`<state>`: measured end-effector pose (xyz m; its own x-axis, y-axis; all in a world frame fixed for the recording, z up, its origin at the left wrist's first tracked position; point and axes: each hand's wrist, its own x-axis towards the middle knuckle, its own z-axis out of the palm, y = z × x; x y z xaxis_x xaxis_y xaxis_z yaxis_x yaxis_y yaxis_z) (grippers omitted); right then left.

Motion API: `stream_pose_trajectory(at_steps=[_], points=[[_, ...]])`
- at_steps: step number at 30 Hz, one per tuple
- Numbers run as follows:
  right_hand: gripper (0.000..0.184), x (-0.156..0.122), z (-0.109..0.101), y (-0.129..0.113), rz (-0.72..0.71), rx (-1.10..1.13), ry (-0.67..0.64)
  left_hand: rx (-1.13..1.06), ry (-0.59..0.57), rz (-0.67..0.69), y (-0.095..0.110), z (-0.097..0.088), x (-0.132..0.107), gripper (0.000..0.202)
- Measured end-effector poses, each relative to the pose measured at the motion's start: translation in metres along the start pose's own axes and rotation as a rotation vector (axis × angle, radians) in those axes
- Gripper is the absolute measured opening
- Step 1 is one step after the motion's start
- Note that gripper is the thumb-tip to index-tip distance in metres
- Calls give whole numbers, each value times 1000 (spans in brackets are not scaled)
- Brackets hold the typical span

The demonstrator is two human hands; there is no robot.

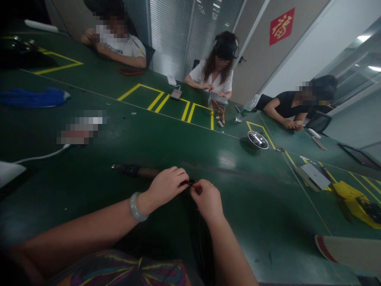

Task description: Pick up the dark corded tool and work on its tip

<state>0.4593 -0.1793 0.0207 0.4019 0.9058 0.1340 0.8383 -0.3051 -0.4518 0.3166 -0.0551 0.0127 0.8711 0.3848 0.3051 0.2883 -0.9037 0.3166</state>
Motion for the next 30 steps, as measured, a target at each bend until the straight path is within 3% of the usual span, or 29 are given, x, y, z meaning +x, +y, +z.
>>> stream_pose_trajectory(at_steps=[5, 13, 22, 30], points=[[9, 1, 3, 3, 13, 63, -13, -8, 1, -5, 0, 0, 0, 8], [11, 1, 6, -4, -112, -105, 26, -3, 4, -5, 1, 1, 0, 5], [9, 1, 1, 1, -16, 44, 5, -11, -4, 10, 0, -2, 0, 6], [9, 1, -1, 1, -90, -40, -6, -21, 12, 6, 0, 0, -1, 8]])
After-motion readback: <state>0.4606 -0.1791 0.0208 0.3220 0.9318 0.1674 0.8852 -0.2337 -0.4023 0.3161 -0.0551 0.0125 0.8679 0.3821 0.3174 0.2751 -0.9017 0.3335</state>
